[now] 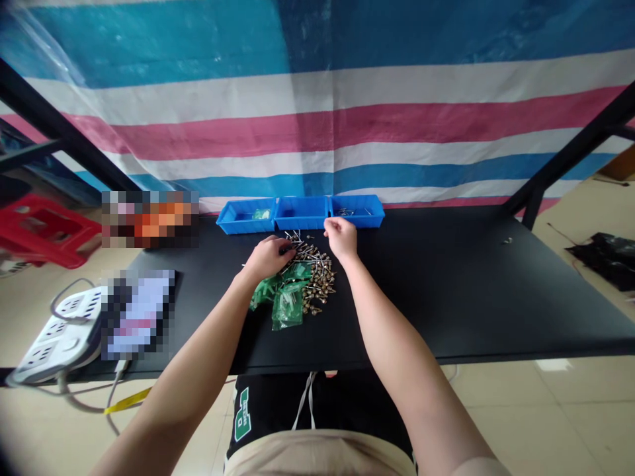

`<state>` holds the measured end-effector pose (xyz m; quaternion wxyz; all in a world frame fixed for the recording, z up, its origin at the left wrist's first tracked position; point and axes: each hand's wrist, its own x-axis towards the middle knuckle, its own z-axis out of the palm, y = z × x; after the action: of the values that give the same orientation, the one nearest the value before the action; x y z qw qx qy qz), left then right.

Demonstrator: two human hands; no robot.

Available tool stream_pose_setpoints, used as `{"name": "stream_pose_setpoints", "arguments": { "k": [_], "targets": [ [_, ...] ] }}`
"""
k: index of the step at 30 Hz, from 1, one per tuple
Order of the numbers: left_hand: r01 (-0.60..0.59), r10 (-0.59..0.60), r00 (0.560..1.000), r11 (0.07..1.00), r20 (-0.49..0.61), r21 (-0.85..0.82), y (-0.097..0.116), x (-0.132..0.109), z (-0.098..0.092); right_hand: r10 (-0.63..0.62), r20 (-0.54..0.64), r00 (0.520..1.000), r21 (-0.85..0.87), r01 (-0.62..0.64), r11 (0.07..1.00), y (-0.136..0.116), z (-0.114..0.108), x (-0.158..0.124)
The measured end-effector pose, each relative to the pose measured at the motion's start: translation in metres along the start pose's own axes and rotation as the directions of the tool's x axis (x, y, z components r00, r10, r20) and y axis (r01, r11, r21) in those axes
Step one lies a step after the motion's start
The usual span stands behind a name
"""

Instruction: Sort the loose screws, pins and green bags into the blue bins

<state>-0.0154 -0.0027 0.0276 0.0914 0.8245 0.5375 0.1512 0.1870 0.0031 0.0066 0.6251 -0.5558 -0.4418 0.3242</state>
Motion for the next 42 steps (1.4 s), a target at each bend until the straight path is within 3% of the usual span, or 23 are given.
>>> {"name": "stream_pose_setpoints", "arguments": {
  "k": [2, 6, 9, 12, 17, 27, 42],
  "targets": [
    [0.002, -0.002, 1.0, 1.0, 0.001, 0.009, 0.0, 0.0, 0.001, -0.143, 0.124, 0.982, -0.241, 0.169, 0.956, 0.001, 0.002, -0.007],
    [-0.005, 0.005, 1.0, 1.0, 0.006, 0.028, 0.0, -0.001, 0.003, -0.24, 0.356, 0.903, -0.563, 0.412, 0.717, -0.003, 0.008, -0.023],
    [-0.023, 0.022, 1.0, 0.999, 0.021, 0.028, 0.001, -0.001, 0.003, -0.277, 0.481, 0.832, -0.603, 0.543, 0.584, -0.003, 0.011, -0.031],
    [-0.027, 0.026, 0.999, 0.999, 0.031, 0.02, 0.003, -0.001, 0.003, -0.26, 0.566, 0.782, -0.593, 0.606, 0.531, 0.001, 0.014, -0.033],
    [-0.016, 0.017, 0.999, 1.0, 0.035, -0.012, 0.005, -0.001, 0.002, -0.223, 0.614, 0.757, -0.579, 0.624, 0.524, 0.008, 0.016, -0.032],
    [-0.066, 0.067, 0.998, 0.995, 0.009, -0.077, 0.0, 0.001, 0.007, -0.094, 0.626, 0.774, -0.641, 0.58, 0.502, 0.001, 0.018, -0.034],
    [-0.13, 0.131, 0.991, 0.979, -0.005, -0.159, 0.0, 0.003, 0.006, -0.101, 0.622, 0.777, -0.625, 0.57, 0.532, -0.002, 0.017, -0.034]
  ]
}}
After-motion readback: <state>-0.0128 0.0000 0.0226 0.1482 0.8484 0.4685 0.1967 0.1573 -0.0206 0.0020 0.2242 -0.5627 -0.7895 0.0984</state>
